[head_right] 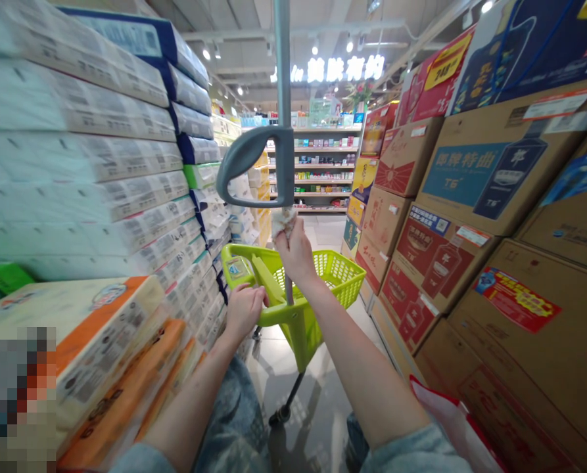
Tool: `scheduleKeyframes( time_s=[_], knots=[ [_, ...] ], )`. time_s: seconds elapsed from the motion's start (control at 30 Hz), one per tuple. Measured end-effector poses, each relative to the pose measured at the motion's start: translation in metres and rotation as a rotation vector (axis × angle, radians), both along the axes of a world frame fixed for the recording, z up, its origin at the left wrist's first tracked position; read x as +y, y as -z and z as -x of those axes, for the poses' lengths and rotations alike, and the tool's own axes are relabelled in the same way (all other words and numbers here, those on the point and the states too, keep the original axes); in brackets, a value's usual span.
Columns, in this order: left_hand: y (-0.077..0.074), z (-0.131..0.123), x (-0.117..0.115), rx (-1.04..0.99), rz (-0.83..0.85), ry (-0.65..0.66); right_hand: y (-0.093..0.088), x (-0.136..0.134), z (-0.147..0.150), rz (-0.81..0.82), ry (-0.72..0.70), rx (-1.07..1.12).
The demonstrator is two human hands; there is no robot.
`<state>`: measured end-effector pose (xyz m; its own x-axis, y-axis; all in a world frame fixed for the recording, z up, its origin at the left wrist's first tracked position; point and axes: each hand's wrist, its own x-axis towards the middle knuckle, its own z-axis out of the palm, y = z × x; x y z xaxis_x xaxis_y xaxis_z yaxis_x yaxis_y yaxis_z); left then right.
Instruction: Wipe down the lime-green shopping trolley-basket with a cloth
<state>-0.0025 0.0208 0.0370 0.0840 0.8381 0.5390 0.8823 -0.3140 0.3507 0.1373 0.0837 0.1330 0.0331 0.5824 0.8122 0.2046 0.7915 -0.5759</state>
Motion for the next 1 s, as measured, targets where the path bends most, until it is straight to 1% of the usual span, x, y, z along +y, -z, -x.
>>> scheduleKeyframes(
  time_s=[0.03, 0.1, 0.3, 0.37, 0.4, 0.47, 0.53, 0.6, 0.7, 0.83, 0.9, 1.0],
  knots=[
    [0.0, 0.0, 0.0, -0.013, -0.006, 0.0, 0.009, -0.002, -0.001, 0.016, 0.005, -0.016],
    [0.001, -0.001, -0.001, -0.03, -0.014, 0.0, 0.032, -0.007, -0.003, 0.058, 0.012, -0.05],
    [0.003, 0.0, -0.001, -0.09, -0.039, -0.005, 0.118, -0.026, -0.009, 0.184, 0.002, -0.231],
    [0.005, 0.0, -0.001, -0.106, -0.057, -0.004, 0.139, -0.03, -0.012, 0.19, 0.038, -0.311],
    [0.005, 0.0, -0.001, -0.109, -0.066, -0.004, 0.146, -0.031, -0.013, 0.188, 0.059, -0.342],
    [0.006, 0.0, 0.0, -0.1, -0.077, -0.004, 0.154, -0.032, -0.015, 0.184, 0.093, -0.375],
    [0.007, -0.001, 0.0, -0.084, -0.084, -0.013, 0.155, -0.031, -0.016, 0.194, 0.096, -0.37],
    [0.008, -0.003, -0.001, -0.066, -0.091, -0.026, 0.153, -0.029, -0.015, 0.219, 0.068, -0.335],
    [0.007, -0.009, -0.005, -0.042, -0.106, -0.04, 0.154, -0.028, -0.014, 0.264, 0.029, -0.204],
    [0.007, -0.021, -0.014, -0.016, -0.119, -0.049, 0.162, -0.024, -0.014, 0.33, 0.09, -0.026],
    [0.007, -0.027, -0.019, 0.006, -0.122, -0.05, 0.167, -0.021, -0.018, 0.355, 0.093, 0.035],
    [0.008, -0.034, -0.025, 0.038, -0.119, -0.008, 0.171, -0.015, -0.027, 0.378, 0.054, 0.098]
  ],
)
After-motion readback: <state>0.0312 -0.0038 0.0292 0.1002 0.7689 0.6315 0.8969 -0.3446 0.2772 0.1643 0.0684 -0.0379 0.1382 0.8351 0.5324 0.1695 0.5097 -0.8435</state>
